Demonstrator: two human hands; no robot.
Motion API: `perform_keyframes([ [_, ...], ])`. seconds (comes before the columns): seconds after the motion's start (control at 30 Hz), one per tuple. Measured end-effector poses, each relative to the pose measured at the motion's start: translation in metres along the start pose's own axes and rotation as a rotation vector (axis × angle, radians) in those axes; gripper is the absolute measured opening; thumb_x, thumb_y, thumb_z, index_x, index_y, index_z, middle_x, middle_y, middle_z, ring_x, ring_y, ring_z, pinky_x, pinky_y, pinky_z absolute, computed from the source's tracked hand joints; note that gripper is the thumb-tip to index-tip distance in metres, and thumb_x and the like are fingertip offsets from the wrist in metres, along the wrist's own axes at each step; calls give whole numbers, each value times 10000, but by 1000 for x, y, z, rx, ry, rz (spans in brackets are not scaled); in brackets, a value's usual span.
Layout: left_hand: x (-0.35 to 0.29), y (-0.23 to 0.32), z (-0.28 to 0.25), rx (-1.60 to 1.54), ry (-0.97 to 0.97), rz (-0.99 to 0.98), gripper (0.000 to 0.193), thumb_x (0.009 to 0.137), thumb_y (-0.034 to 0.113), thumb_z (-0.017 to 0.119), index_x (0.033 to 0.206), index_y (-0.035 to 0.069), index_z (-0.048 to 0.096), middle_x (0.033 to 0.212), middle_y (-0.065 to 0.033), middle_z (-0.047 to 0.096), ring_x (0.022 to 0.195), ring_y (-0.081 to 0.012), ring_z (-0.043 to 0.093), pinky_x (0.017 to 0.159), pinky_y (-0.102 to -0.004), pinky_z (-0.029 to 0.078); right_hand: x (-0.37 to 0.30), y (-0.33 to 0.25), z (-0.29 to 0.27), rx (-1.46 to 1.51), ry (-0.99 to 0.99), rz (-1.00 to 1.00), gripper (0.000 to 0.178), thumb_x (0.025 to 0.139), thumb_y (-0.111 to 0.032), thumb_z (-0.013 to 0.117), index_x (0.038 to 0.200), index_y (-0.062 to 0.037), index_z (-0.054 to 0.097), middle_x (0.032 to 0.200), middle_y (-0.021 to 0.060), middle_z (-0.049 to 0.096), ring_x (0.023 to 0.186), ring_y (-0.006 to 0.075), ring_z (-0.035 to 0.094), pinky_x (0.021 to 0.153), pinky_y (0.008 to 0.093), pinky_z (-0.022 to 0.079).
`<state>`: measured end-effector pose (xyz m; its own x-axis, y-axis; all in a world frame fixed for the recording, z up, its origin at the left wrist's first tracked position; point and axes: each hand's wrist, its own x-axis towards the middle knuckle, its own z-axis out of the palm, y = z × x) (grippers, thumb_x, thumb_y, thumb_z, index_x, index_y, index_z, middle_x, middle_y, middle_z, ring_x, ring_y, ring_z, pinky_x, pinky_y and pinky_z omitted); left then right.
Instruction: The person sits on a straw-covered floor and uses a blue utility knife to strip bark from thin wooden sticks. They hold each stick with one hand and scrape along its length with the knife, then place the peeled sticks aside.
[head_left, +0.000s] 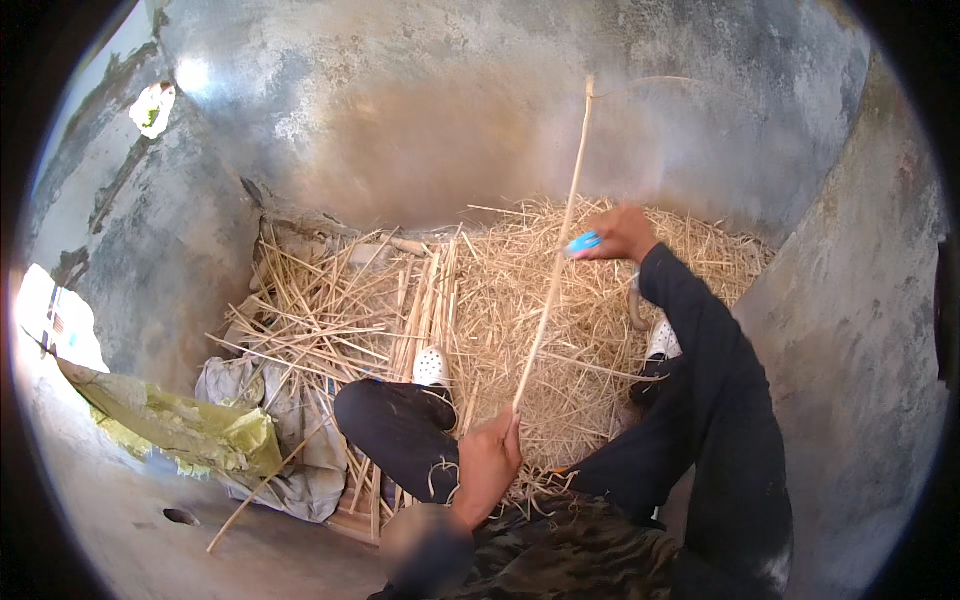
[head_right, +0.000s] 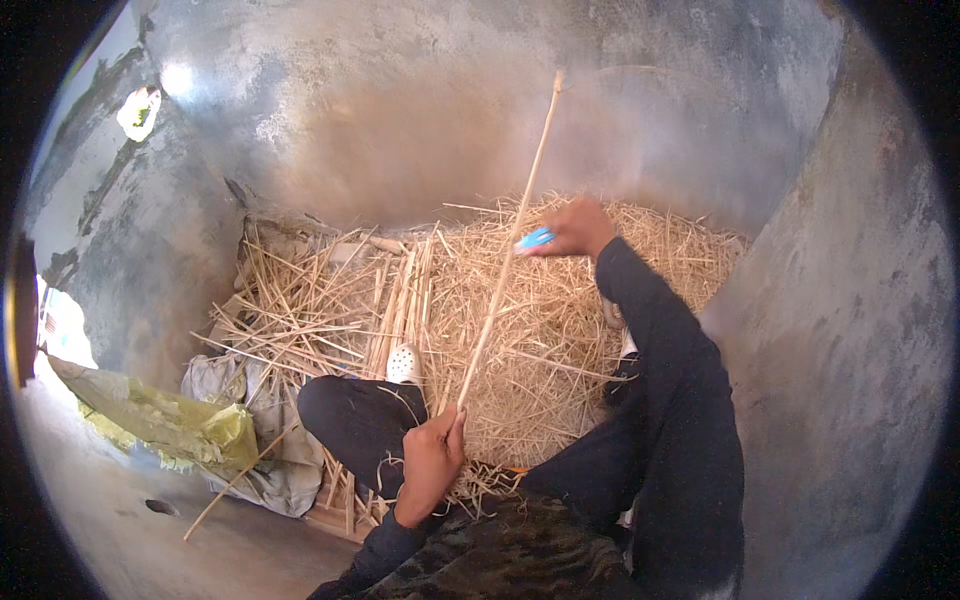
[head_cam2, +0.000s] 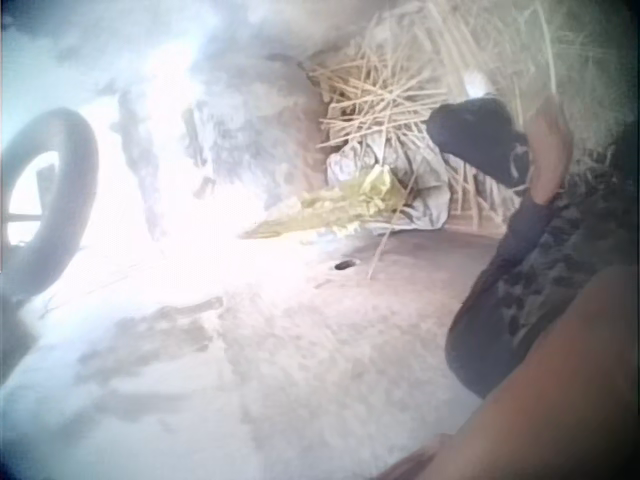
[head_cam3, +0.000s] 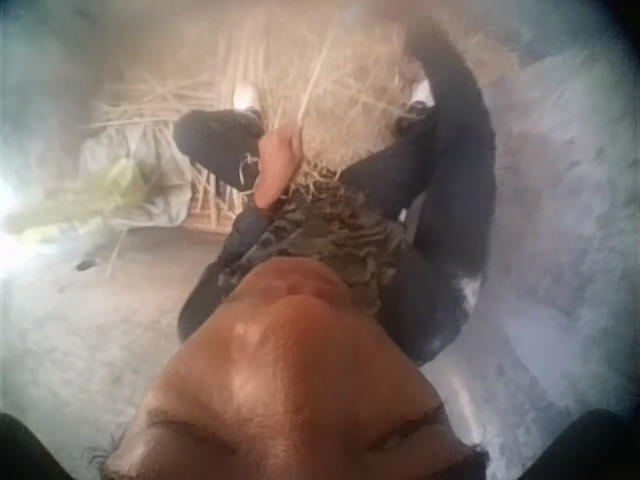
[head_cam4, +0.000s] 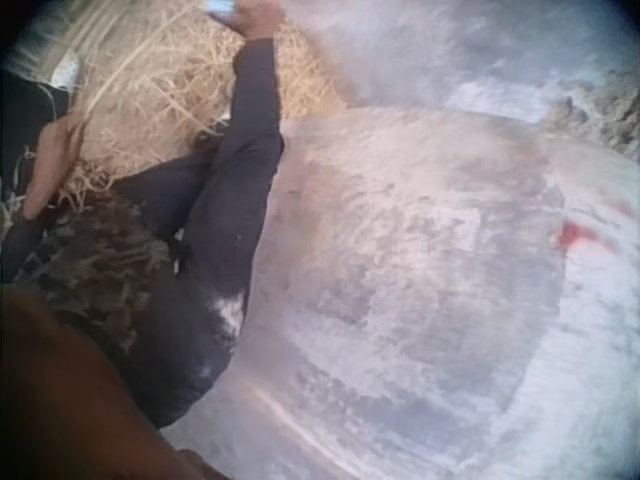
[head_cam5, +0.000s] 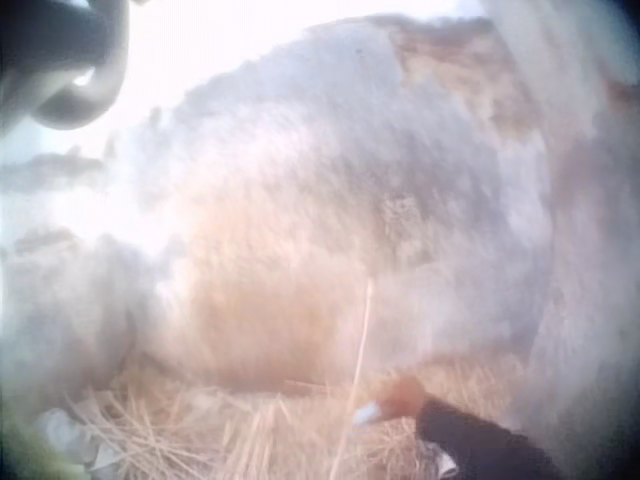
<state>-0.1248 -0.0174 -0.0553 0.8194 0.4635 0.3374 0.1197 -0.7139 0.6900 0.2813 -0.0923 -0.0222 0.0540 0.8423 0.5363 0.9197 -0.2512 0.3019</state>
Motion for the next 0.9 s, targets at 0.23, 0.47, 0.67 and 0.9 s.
perform_keyframes([
  [0.23, 10, -1, 5, -33, -66, -86, 103, 865, 73, 582, 886, -15, 630, 637, -225, 550, 561, -401, 558, 490, -442, 417, -13, 18, 17, 15, -44, 151, 684, 732, -791, 478, 618, -123, 569, 488, 62, 517, 433, 244, 523, 449, 394, 403],
  [0.47, 8, -15, 15, 14, 13, -108, 114, 861, 78, 598, 883, -25, 639, 632, -225, 550, 558, -388, 572, 473, -401, 424, -26, -106, 50, 1220, -301, 874, 728, 871, -739, 293, 519, -109, 393, 414, 2, 317, 335, 156, 300, 356, 312, 262],
  [0.67, 9, -8, 8, -10, 58, -113, 136, 852, 47, 601, 930, -52, 651, 643, -237, 557, 558, -375, 588, 481, -364, 432, -42, -152, 2, 1166, -125, 910, 678, 918, -632, 367, 540, -71, 423, 429, 60, 363, 356, 221, 347, 392, 351, 294],
  [0.9, 6, -2, 3, -39, 126, -117, 85, 836, 28, 607, 874, -42, 639, 666, -213, 563, 569, -374, 573, 485, -381, 439, -41, -160, -38, 569, 40, 556, 485, 883, -527, 531, 748, -62, 562, 533, 123, 542, 468, 310, 557, 453, 407, 401],
])
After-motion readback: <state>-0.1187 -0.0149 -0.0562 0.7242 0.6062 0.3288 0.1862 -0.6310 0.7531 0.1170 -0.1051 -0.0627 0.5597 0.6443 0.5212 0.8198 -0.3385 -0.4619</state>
